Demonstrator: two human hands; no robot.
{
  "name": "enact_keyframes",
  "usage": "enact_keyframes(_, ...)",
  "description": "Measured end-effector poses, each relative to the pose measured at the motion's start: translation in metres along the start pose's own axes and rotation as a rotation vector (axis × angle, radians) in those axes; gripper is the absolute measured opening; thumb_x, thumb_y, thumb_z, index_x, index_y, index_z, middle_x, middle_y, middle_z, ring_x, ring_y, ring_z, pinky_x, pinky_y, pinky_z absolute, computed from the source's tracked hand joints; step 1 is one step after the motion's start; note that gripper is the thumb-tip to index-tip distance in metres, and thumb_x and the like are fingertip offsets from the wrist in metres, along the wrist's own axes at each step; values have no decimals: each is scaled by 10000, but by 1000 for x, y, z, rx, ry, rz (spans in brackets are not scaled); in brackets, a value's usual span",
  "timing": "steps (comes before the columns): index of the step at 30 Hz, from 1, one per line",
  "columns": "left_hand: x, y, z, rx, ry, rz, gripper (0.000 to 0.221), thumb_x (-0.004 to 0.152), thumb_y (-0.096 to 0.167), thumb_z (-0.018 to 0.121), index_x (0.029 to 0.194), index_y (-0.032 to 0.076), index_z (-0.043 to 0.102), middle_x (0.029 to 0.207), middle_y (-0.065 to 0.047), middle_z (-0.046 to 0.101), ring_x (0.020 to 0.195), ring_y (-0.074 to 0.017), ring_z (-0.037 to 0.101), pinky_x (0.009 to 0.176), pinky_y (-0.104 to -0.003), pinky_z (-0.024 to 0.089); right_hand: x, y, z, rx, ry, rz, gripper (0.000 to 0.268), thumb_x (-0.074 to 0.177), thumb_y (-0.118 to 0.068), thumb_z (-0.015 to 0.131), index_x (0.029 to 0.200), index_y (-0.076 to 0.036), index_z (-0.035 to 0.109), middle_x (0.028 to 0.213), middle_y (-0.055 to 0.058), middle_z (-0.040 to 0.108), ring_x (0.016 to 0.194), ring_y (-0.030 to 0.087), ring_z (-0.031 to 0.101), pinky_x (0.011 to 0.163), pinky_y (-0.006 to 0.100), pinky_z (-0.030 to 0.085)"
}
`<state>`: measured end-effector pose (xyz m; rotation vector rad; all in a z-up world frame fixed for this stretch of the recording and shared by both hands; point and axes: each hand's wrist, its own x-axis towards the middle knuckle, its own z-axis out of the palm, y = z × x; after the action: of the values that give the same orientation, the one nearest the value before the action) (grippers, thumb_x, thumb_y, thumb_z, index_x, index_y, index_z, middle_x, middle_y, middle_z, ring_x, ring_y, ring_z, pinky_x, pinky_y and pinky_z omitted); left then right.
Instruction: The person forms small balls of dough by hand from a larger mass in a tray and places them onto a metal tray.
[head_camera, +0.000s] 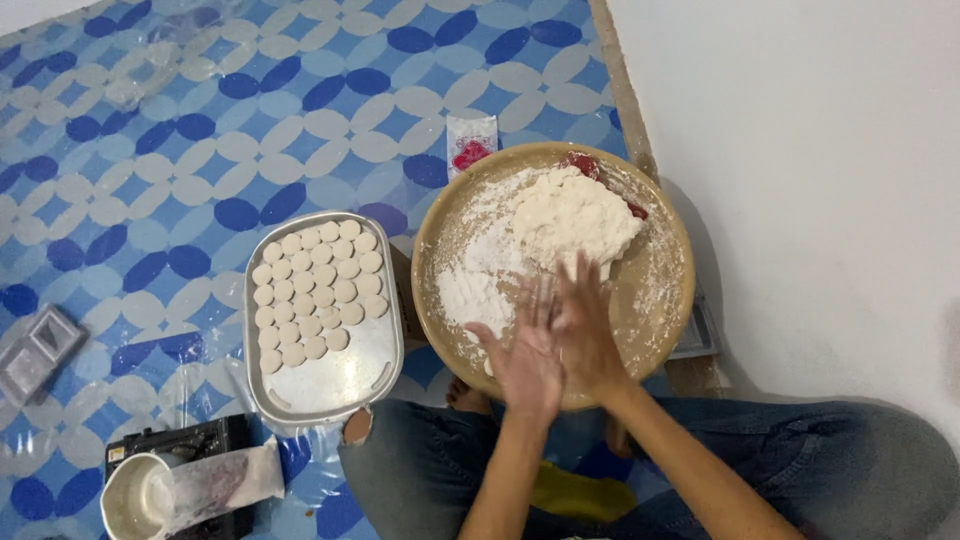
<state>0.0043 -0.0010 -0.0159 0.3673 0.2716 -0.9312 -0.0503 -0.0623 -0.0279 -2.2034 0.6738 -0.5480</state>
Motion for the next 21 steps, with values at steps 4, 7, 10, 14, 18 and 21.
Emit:
enact_keyframes(4, 8, -6, -5, 51, 41, -128, 1050, 719, 949, 299, 1412, 189, 511, 1423, -44, 532, 1264, -212, 510, 1121, -356, 357, 24, -68, -26, 171, 58, 53, 755, 993, -537, 379, 1611, -137, 215, 1682, 216, 100, 1542, 417, 30, 1210, 550, -88)
enact_keyframes(7, 12, -3, -8, 36, 71, -226, 993, 695, 974, 342, 1282, 217, 603, 1267, -65, 615, 1132, -233, 586, 995, -364, 444, -10, -49, 30, -11, -43, -329, 1156, 726, -914, 74, 1614, -203, 278, 1691, 162, 170, 1540, 411, 99, 1224, 580, 15)
enact_keyframes(10, 14, 1, -15, 24, 106, -325, 947, 670, 999, 384, 1151, 244, 695, 1111, -85, 698, 1000, -254, 661, 868, -372, 531, 2, -93, -26, -192, -94, -489, 1046, 906, -768, -137, 1345, -21, 449, 1414, 252, 506, 1341, 375, 461, 1078, 579, 415)
enact_keyframes(14, 10, -12, -52, -2, 155, -422, 914, 646, 1024, 427, 1021, 271, 786, 955, -106, 780, 868, -275, 737, 742, -380, 618, 30, 14, -22, -321, -19, -159, 706, 989, -500, 332, 1630, -233, 203, 1659, 193, 214, 1523, 429, 165, 1161, 706, 92)
enact_keyframes(18, -1, -31, -54, 90, -45, -513, 951, 734, 959, 362, 1238, 207, 656, 1176, -116, 682, 1079, -260, 673, 1016, -410, 525, 36, -10, -37, 1, -9, 149, 862, 940, -648, -29, 1607, -168, 229, 1670, 222, 89, 1528, 432, 5, 1154, 667, -96)
enact_keyframes(21, -5, -21, -26, 126, 2, -470, 975, 782, 919, 354, 1359, 179, 619, 1345, -107, 645, 1197, -265, 637, 1090, -424, 474, -5, -12, 1, 71, -56, 4, 775, 1000, -594, 60, 1596, -155, 291, 1671, 198, 144, 1535, 415, 31, 1194, 600, -79)
